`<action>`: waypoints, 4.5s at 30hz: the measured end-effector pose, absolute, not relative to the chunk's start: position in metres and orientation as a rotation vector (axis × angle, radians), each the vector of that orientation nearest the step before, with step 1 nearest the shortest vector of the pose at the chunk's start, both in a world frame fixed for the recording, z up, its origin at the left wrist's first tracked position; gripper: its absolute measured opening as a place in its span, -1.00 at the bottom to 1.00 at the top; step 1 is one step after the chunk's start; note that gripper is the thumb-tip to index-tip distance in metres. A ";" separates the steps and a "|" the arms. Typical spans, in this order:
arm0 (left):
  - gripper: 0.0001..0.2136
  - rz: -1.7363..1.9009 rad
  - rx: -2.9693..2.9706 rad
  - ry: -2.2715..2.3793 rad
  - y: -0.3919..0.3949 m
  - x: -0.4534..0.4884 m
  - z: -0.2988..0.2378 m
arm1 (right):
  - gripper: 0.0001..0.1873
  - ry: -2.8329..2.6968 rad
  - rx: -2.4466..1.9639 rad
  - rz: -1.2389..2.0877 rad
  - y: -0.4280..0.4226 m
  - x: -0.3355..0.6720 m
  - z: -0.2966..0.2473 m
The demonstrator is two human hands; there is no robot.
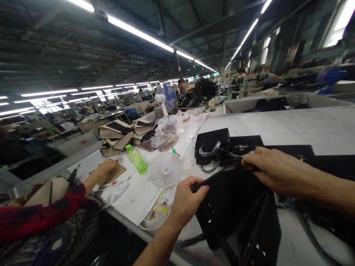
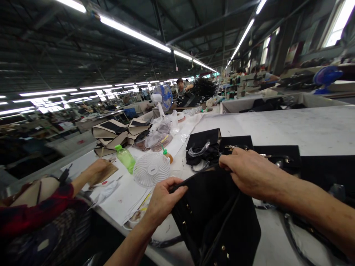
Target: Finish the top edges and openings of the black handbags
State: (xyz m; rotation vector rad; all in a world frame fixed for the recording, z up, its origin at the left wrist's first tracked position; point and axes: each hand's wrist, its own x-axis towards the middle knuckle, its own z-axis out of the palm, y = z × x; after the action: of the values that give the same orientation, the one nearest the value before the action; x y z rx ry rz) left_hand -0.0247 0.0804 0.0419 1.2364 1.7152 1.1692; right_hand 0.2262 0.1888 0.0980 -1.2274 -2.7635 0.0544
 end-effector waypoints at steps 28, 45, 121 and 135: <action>-0.85 1.220 1.112 1.653 0.082 -0.024 0.034 | -0.85 -2.816 -1.208 0.282 0.180 0.183 0.107; -0.84 1.202 1.238 1.622 0.077 -0.021 0.038 | -0.78 -2.913 -1.335 0.285 0.190 0.177 0.112; -0.76 0.794 1.429 1.610 0.113 -0.018 0.064 | -0.83 -2.722 -1.435 0.045 0.194 0.192 0.110; -0.94 0.756 1.859 1.714 0.136 0.026 0.099 | -0.64 -2.654 -1.022 0.093 0.185 0.201 0.113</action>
State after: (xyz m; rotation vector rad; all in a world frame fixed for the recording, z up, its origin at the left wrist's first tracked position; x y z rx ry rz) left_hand 0.0260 0.1362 0.0986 1.8586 1.7143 0.7559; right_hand 0.2015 0.1855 0.1131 -1.0223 -2.6539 0.0931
